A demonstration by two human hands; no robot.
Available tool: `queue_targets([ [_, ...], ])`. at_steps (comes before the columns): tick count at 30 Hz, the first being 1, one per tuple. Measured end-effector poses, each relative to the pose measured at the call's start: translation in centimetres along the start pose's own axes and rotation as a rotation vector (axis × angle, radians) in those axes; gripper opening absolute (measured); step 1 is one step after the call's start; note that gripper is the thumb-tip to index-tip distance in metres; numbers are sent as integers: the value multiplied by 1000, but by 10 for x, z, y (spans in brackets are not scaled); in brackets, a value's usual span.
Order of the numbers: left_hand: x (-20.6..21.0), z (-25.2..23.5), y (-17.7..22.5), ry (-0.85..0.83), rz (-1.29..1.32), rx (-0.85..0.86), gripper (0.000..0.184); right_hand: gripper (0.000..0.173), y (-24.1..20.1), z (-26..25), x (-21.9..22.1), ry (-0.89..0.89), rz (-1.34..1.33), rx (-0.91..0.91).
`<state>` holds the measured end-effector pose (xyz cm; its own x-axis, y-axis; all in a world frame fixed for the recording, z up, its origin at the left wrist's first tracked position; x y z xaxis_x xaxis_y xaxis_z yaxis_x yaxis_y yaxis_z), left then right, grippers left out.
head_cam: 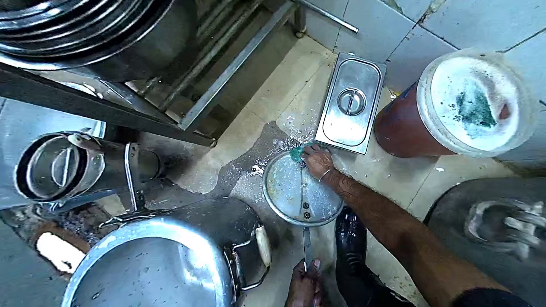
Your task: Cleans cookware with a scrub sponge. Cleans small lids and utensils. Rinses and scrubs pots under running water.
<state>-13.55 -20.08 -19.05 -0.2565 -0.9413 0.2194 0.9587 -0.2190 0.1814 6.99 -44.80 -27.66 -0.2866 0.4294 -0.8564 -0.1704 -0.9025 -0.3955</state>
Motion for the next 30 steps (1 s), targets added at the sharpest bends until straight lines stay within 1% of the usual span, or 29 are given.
queue_targets([
  [1, 1, -1, -2, 8, -3, 8, 20, 29, 3, 1, -1, -25, 18, 1],
  [3, 3, -3, -3, 20, -10, 17, 20, 32, 15, 9, -6, -88, 17, 83],
  [4, 3, -4, -4, 26, -12, 19, 20, 33, 22, 16, -8, -108, -28, 150],
  [5, 1, -5, -4, 29, -12, 22, 19, 34, 28, 24, -9, -100, -128, 231],
  [6, 0, -7, -4, 26, -15, 29, 19, 32, 34, 32, -11, -28, -292, 311],
  [8, -3, -12, -6, 15, -9, 42, 17, 26, 37, 49, -16, 169, -727, 417],
  [9, -5, -13, -7, 4, -8, 39, 17, 24, 33, 60, -18, 232, -909, 424],
  [10, -5, -14, -8, -6, -9, 35, 17, 21, 29, 70, -21, 283, -1022, 391],
  [11, -6, -14, -7, -10, -13, 33, 17, 18, 24, 78, -23, 333, -1059, 335],
  [13, -8, -12, -5, -12, -20, 30, 16, 17, 19, 84, -25, 436, -987, 242],
  [15, -10, -12, -3, -17, -15, 29, 16, 20, 21, 75, -19, 494, -776, 191],
  [16, -10, -13, -3, -22, -13, 31, 16, 24, 23, 67, -13, 474, -639, 165],
  [18, -10, -14, -4, -31, -9, 35, 15, 30, 26, 44, 3, 346, -348, 102],
  [19, -10, -13, -4, -31, -7, 36, 15, 32, 25, 33, 11, 250, -222, 77],
  [21, -9, -11, -3, -29, 2, 39, 16, 36, 23, 22, 18, 95, -52, 55],
  [23, -7, -7, -4, -3, 5, 41, 16, 36, 24, 26, 15, 3, 27, 63],
  [25, -5, -8, -2, 8, -4, 45, 16, 35, 28, 39, 8, -67, 49, 123],
  [26, -3, -9, -2, 14, -2, 49, 16, 33, 28, 50, 5, -92, 36, 170],
  [28, 0, -10, -7, 30, -3, 63, 17, 31, 23, 92, 7, -117, -2, 269],
  [29, 0, -12, -9, 34, -4, 76, 18, 33, 17, 111, 7, -169, -22, 329],
  [30, 0, -15, -10, 32, -8, 87, 19, 37, 11, 127, 6, -258, -41, 380],
])
Point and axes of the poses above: each hand's wrist, its own z-axis away from the middle knuckle, its own x-axis out of the palm, y = z × x, the point moved 3 cm from there along -z, towards the middle knuckle, and after that the axes turned 1 degree about -x, right-handed, at the moved point
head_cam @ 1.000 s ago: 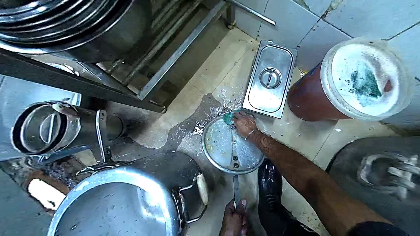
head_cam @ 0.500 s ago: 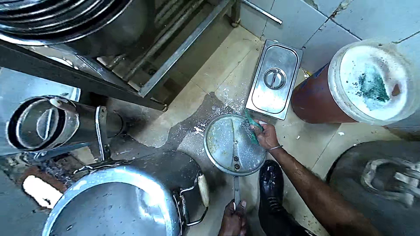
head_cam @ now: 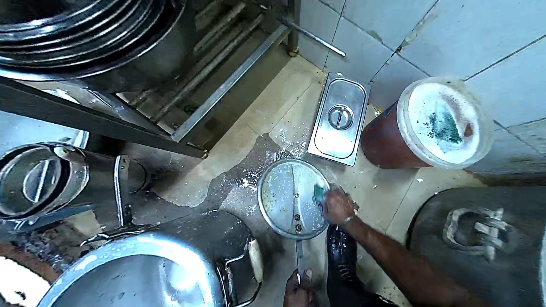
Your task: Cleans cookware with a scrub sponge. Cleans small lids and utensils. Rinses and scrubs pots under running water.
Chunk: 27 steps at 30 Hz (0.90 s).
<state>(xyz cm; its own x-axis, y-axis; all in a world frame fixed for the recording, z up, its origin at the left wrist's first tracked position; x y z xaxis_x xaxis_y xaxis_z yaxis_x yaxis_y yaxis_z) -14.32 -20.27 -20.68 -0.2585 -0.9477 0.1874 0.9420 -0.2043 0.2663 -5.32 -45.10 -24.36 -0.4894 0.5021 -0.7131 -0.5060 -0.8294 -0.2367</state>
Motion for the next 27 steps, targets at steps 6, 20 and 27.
queue_targets([
  [6, -12, 1, 0, -49, -27, -78, 18, 32, 0, -20, 13, 142, -7, 0],
  [20, -23, 15, 17, -315, 199, -152, 24, 26, -165, -25, 2, -307, 81, -735],
  [27, -28, 4, 2, -407, 196, -183, 26, 26, -145, -29, 10, -286, 103, -724],
])
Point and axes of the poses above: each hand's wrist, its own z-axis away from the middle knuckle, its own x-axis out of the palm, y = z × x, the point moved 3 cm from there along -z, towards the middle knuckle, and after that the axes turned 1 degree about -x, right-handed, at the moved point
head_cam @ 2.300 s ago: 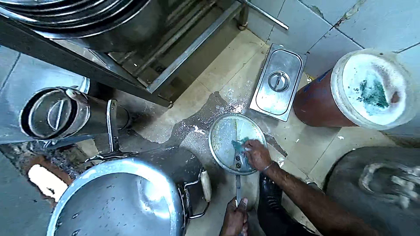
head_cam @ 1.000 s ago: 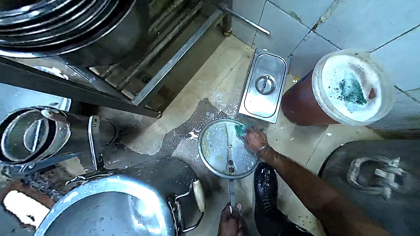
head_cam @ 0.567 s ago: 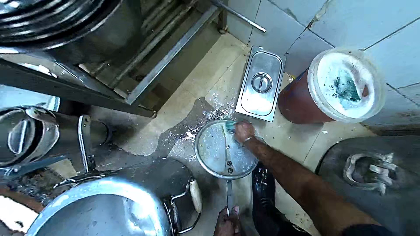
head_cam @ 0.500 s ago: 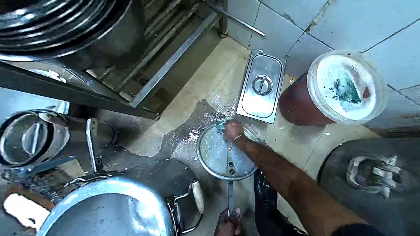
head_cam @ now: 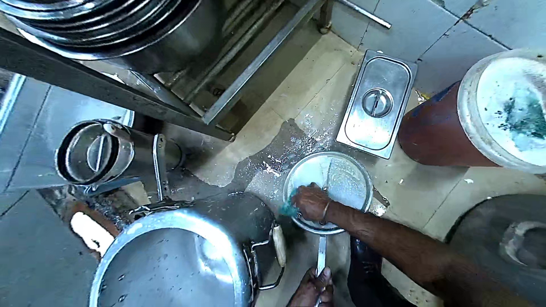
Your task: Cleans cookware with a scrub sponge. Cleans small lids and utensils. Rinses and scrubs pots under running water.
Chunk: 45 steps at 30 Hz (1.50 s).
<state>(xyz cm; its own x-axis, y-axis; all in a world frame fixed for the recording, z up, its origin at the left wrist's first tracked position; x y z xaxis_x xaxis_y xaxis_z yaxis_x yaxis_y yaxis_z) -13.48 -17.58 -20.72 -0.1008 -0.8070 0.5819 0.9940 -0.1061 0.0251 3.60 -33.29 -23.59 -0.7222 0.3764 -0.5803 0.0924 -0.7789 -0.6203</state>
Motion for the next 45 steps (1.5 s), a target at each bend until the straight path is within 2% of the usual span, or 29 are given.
queue_targets([
  [5, 4, 5, -1, 102, -33, 6, 24, 25, 37, -56, -25, 264, 20, 183],
  [10, 20, 12, 13, 184, -87, -12, 23, 38, 88, -18, -54, 451, -36, 641],
  [12, 24, 8, 12, 172, -58, -30, 25, 38, 97, -8, -51, 498, -41, 731],
  [14, 22, 5, 13, 161, -54, -52, 27, 36, 98, -11, -51, 484, -29, 679],
  [16, 15, 9, 17, 146, -76, -73, 29, 36, 86, -26, -47, 413, -28, 534],
  [20, 7, 10, 24, 80, -78, -75, 31, 32, 24, -46, -32, 215, 21, 204],
  [22, 5, 7, 23, 60, -79, -55, 29, 30, 5, -28, -22, 92, 33, 82],
  [25, 3, 0, 15, 27, -67, -29, 26, 28, 1, 17, -12, -90, 33, -44],
  [28, 2, -4, 6, 29, -53, -51, 25, 29, 4, 27, -7, -140, 2, -50],
  [31, 1, -2, 2, 43, -67, -60, 27, 29, 0, -14, -4, -4, 23, 68],
  [34, 1, 5, 5, 78, -104, -51, 25, 24, 25, -54, -16, 209, 39, 149],
  [36, 4, 11, 14, 103, -122, -54, 26, 29, 49, -55, -31, 346, 39, 254],
  [38, 10, 8, 20, 114, -119, -25, 30, 32, 73, -44, -49, 450, 14, 437],
  [41, 11, 5, 24, 126, -84, -29, 43, 34, 101, -22, -58, 580, -54, 675],
  [43, 11, -1, 22, 114, -60, -43, 44, 36, 110, -18, -54, 652, -89, 715],
  [45, 9, -4, 18, 121, -56, -59, 43, 35, 103, -24, -48, 684, -137, 645],
])
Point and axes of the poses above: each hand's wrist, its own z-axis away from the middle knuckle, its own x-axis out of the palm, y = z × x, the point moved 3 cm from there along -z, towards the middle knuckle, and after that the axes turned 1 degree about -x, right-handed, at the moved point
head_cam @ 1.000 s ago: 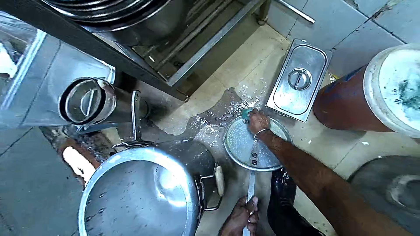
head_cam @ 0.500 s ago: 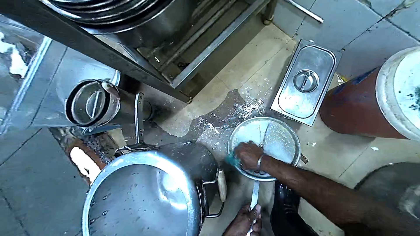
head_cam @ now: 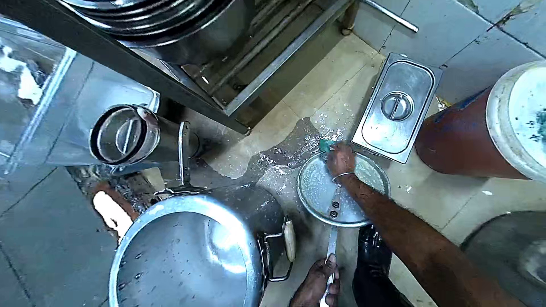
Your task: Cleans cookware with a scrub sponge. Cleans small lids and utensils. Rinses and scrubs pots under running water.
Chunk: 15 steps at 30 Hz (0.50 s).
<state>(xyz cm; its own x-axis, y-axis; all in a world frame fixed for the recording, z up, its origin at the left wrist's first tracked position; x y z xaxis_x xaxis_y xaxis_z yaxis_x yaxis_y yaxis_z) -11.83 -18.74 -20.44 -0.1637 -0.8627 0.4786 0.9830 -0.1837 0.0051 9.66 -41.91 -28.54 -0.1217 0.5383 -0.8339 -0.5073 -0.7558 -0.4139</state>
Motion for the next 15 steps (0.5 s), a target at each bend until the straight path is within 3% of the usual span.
queue_targets([
  [3, -3, 1, 6, 29, -93, -9, 44, 36, -35, 8, 23, -159, -78, -215],
  [6, -5, 3, 13, 21, -155, -19, 46, 35, -77, 51, 40, -413, -1, -519],
  [10, -9, 1, 4, 11, -169, -1, 44, 30, -73, 109, 30, -724, 32, -820],
  [12, -11, -1, -1, 7, -167, -3, 44, 32, -62, 115, 31, -770, 1, -889],
  [15, -12, -5, -6, 21, -170, -1, 44, 34, -62, 93, 45, -641, 50, -796],
])
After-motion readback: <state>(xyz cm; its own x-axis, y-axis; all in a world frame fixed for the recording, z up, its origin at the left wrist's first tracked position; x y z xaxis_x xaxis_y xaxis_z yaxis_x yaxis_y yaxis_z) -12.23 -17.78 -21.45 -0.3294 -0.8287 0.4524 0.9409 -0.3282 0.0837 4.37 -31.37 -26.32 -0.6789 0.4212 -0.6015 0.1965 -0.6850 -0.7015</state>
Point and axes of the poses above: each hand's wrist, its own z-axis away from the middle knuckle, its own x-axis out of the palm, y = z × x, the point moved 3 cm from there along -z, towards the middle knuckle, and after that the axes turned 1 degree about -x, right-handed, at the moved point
